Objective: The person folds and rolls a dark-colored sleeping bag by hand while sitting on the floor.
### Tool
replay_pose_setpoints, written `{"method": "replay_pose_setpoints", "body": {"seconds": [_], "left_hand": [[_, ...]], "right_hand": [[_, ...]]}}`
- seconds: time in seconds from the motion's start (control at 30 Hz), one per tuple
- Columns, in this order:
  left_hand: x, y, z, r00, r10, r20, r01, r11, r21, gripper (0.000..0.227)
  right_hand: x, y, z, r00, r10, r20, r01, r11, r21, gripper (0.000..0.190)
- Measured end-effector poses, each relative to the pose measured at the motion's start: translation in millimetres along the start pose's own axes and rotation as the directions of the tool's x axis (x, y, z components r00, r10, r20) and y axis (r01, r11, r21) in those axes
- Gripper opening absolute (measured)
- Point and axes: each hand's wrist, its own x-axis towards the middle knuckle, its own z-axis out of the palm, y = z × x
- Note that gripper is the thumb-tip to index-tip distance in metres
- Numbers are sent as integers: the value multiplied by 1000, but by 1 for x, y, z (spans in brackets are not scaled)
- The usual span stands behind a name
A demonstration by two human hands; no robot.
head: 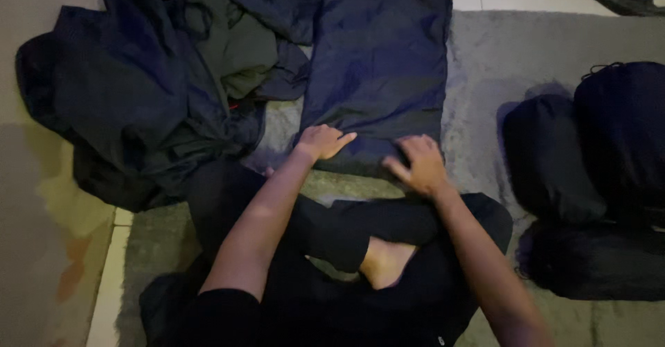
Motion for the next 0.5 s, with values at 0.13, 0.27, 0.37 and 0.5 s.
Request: {"method": "replay_pose_setpoints", "body": {"seconds": [0.13,0.27,0.37,0.5], "left_hand": [[-14,1,10,991,24,-134,-32,998,-54,68],[-34,0,13,889,304,-343,-323,946,3,80],[-38,7,18,909,348,-228,-278,916,291,114],[-30,6,10,977,213,13,-211,958,195,100]], "right_hand": [[-7,-9,5,956,-91,280,126,986,-108,119],[19,1,9,945,-18,326,62,990,-125,115],[37,7,2,842,55,537,-61,998,-7,110],[41,15,-10,733,73,676,-253,952,172,105]]}}
